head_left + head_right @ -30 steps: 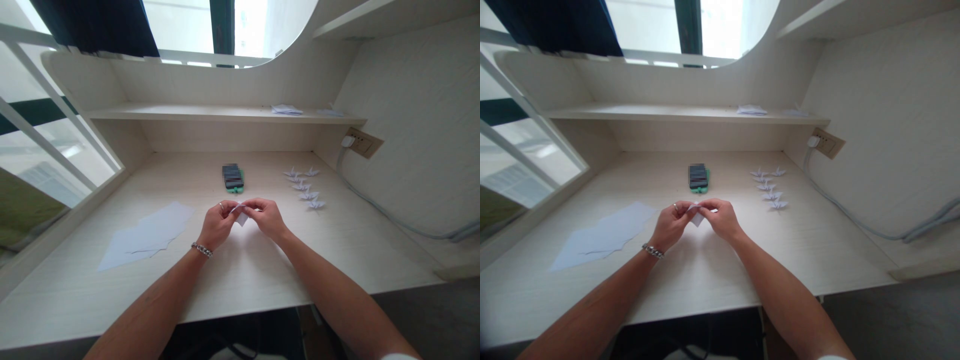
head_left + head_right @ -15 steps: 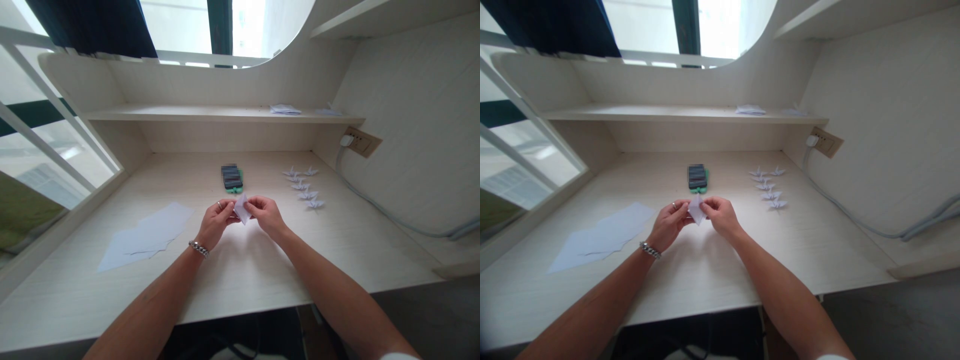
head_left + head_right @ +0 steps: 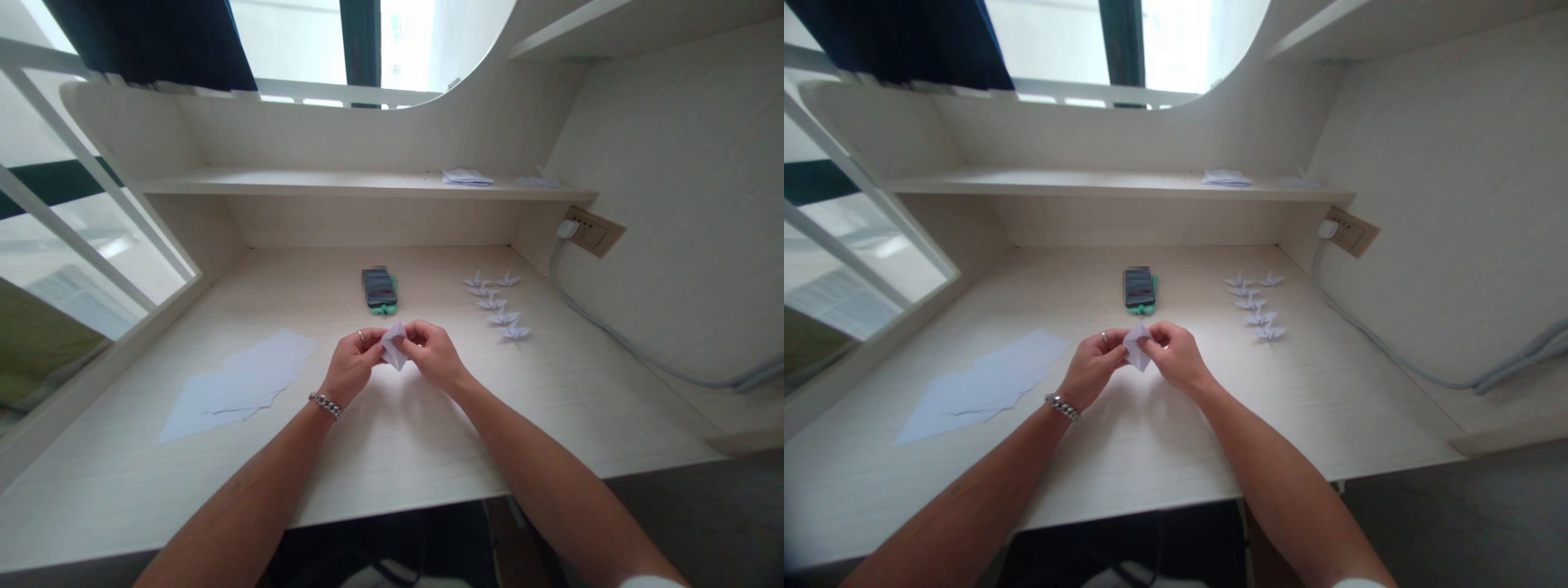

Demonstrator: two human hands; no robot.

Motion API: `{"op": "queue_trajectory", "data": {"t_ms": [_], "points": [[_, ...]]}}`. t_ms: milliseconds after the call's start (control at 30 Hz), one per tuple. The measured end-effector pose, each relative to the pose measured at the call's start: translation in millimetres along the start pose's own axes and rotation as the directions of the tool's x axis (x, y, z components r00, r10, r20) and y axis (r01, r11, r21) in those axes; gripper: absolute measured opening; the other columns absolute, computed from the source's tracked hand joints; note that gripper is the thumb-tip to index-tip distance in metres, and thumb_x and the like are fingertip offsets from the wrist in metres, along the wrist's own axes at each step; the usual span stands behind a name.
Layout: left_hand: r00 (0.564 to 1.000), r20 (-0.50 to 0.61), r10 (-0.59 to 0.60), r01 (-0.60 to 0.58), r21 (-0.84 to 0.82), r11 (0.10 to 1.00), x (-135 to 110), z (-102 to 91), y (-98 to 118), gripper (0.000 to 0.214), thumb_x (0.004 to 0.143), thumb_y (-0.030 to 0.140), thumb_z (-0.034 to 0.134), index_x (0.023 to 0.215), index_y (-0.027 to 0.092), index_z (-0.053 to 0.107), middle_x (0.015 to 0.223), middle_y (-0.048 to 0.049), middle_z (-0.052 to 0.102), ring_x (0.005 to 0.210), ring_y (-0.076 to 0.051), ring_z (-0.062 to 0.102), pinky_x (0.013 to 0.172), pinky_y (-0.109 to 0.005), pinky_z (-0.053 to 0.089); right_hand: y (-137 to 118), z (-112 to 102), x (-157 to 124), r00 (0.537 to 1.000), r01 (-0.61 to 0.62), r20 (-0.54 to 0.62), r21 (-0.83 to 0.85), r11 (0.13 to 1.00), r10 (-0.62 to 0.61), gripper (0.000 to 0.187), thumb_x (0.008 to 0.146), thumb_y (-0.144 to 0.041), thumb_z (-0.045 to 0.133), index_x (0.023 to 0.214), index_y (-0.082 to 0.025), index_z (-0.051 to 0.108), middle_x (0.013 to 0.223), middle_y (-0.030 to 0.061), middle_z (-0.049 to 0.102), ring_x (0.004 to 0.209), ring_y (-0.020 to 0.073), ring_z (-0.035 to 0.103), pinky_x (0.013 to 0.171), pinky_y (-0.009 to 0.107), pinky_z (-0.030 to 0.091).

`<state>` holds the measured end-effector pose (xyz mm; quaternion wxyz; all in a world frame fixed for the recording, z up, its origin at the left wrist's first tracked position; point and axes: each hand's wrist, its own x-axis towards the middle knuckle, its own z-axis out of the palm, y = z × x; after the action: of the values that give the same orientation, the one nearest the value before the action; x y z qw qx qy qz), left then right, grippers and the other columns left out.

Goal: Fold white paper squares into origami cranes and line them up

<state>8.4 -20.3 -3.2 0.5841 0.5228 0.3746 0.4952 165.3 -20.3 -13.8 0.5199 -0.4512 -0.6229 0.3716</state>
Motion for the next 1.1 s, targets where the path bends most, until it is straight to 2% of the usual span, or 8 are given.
{"op": "queue_trajectory", "data": {"t_ms": [333, 667, 933, 1100], "points": [[0.999, 0.041, -0.031, 0.036, -0.125, 0.992, 0.3, -1.3, -2.0, 0.034, 0.07, 0.037, 0.078, 0.093, 0.012, 0.072, 0.083, -0.0077, 0.072, 0.072, -0.015, 0.065, 0.072, -0.031, 0.056, -1.0, -1.3, 1.5, 0.999, -0.011, -0.033, 0.017, 1.0, 0.012, 0.025, 0.074, -0.04, 0.069, 0.074, -0.015, 0.066, 0.065, 0.0007, 0.062, 0.06, 0.0133, 0.053, 0.056, 0.024, 0.041], [0.996, 0.08, -0.031, 0.038, -0.077, 0.996, 0.5, -4.3, -4.0, 0.033, 0.069, 0.039, 0.079, 0.084, 0.011, 0.071, 0.076, -0.0061, 0.071, 0.07, -0.016, 0.065, 0.076, -0.035, 0.056, -6.5, -2.2, 0.4, 0.999, -0.008, -0.047, -0.058, 0.998, 0.005, 0.022, 0.071, -0.037, 0.07, 0.068, -0.017, 0.063, 0.062, -0.002, 0.059, 0.058, 0.0119, 0.05, 0.055, 0.024, 0.037], [0.996, 0.078, -0.049, 0.057, -0.102, 0.993, -0.4, -4.0, -2.7, 0.032, 0.068, 0.039, 0.08, 0.081, 0.011, 0.071, 0.074, -0.0056, 0.07, 0.069, -0.015, 0.064, 0.074, -0.033, 0.057, -7.9, -2.4, 0.2, 0.999, -0.005, -0.048, -0.064, 0.998, 0.002, 0.02, 0.07, -0.034, 0.07, 0.067, -0.017, 0.061, 0.061, -0.0026, 0.058, 0.058, 0.0112, 0.049, 0.055, 0.024, 0.037], [0.999, 0.034, -0.039, 0.041, -0.073, 0.996, 1.7, -6.4, -4.2, 0.032, 0.067, 0.039, 0.081, 0.08, 0.011, 0.072, 0.073, -0.0053, 0.07, 0.066, -0.015, 0.064, 0.07, -0.032, 0.056, -4.1, -1.4, 1.4, 1.0, -0.02, 0.006, 0.055, 0.998, 0.02, 0.018, 0.068, -0.032, 0.071, 0.073, -0.015, 0.065, 0.067, 0.0002, 0.063, 0.061, 0.0126, 0.055, 0.057, 0.024, 0.042]]}}
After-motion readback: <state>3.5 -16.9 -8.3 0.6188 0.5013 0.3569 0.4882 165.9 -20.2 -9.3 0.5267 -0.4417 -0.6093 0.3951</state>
